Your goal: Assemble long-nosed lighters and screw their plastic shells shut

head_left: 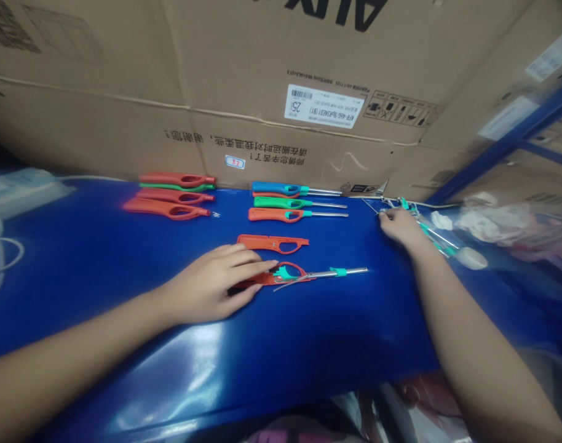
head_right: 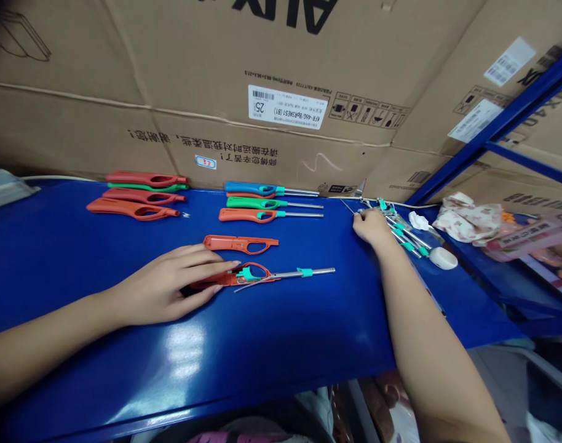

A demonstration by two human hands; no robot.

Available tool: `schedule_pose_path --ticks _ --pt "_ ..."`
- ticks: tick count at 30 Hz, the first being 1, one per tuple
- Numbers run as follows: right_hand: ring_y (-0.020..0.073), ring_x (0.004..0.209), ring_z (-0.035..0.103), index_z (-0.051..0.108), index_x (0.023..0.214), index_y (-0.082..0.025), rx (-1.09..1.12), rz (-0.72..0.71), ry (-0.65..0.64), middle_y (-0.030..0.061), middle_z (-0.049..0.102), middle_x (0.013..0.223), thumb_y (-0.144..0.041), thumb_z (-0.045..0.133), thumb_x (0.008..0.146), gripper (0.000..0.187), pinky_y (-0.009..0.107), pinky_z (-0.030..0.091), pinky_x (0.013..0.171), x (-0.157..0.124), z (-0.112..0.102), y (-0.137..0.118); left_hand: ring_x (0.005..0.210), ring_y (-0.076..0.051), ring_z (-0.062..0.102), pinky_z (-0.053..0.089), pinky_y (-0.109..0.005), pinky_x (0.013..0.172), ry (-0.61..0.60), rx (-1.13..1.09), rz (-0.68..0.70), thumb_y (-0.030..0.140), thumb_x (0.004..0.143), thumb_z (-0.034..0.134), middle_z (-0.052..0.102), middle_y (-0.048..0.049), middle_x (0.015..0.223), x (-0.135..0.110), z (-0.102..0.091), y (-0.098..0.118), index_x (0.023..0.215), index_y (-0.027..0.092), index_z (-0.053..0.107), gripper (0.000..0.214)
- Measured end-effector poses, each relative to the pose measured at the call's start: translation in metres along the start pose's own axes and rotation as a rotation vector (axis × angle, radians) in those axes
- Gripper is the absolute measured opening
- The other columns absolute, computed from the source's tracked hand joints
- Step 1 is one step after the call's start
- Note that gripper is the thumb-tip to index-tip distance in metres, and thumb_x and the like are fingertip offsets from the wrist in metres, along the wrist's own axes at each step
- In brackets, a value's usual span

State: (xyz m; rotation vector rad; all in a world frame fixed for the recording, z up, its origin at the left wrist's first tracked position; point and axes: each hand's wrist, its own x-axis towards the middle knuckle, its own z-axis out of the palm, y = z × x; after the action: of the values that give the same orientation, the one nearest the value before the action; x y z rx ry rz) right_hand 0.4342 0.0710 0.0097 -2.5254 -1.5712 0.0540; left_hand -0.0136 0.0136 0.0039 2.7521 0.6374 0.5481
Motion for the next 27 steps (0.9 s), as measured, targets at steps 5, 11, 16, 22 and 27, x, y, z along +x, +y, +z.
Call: schedule_pose_path --ticks 5,11,16,22,27 --pt "0.0241 0.112 0.064 0.065 0.121 -0.016 0.078 -0.014 0.086 0.0111 0.065 0.127 -0.039 0.062 0.097 0.032 0.047 0.053 0.097 0.000 0.000 0.001 0.108 -0.023 0.064 0.051 -0.039 0.094 0.002 0.002 0.000 0.026 0.097 0.055 0.069 -0.0082 0.121 0.001 0.000 0.000 0.141 0.026 0.058 0.044" --pt "0.0341 0.109 0.068 0.077 0.088 -0.015 0.208 -0.020 0.159 0.0165 0.076 0.098 -0.034 0.064 0.088 0.023 0.042 0.051 0.096 -0.008 -0.002 -0.001 0.108 -0.023 0.064 0.051 -0.039 0.094 0.006 -0.006 0.006 0.025 0.097 0.054 0.069 -0.0084 0.121 0.001 -0.001 0.001 0.141 0.026 0.058 0.044" --pt "0.0326 0.123 0.061 0.074 0.097 -0.012 0.366 -0.093 0.318 0.0198 0.070 0.121 -0.024 0.058 0.083 0.024 0.044 0.043 0.110 -0.022 -0.014 -0.018 0.109 -0.023 0.064 0.050 -0.038 0.094 0.009 -0.011 -0.003 0.024 0.096 0.056 0.069 -0.0079 0.121 0.001 0.000 0.002 0.140 0.026 0.059 0.044" --pt "0.0241 0.104 0.072 0.060 0.099 -0.022 0.690 -0.301 0.265 0.0112 0.073 0.111 -0.032 0.058 0.089 0.015 0.038 0.056 0.094 -0.071 -0.023 -0.070 0.107 -0.023 0.063 0.051 -0.040 0.094 0.057 -0.068 -0.042 0.022 0.095 0.057 0.070 -0.0081 0.122 0.002 0.005 0.008 0.140 0.025 0.059 0.045" --pt "0.0201 0.092 0.073 0.052 0.095 -0.025 1.193 -0.607 -0.250 0.0024 0.073 0.093 -0.033 0.078 0.079 0.032 0.037 0.058 0.088 -0.142 -0.026 -0.117 0.112 -0.023 0.066 0.055 -0.038 0.097 0.313 -0.318 -0.226 0.025 0.093 0.065 0.071 -0.0098 0.122 0.011 0.004 0.029 0.129 0.021 0.068 0.036"
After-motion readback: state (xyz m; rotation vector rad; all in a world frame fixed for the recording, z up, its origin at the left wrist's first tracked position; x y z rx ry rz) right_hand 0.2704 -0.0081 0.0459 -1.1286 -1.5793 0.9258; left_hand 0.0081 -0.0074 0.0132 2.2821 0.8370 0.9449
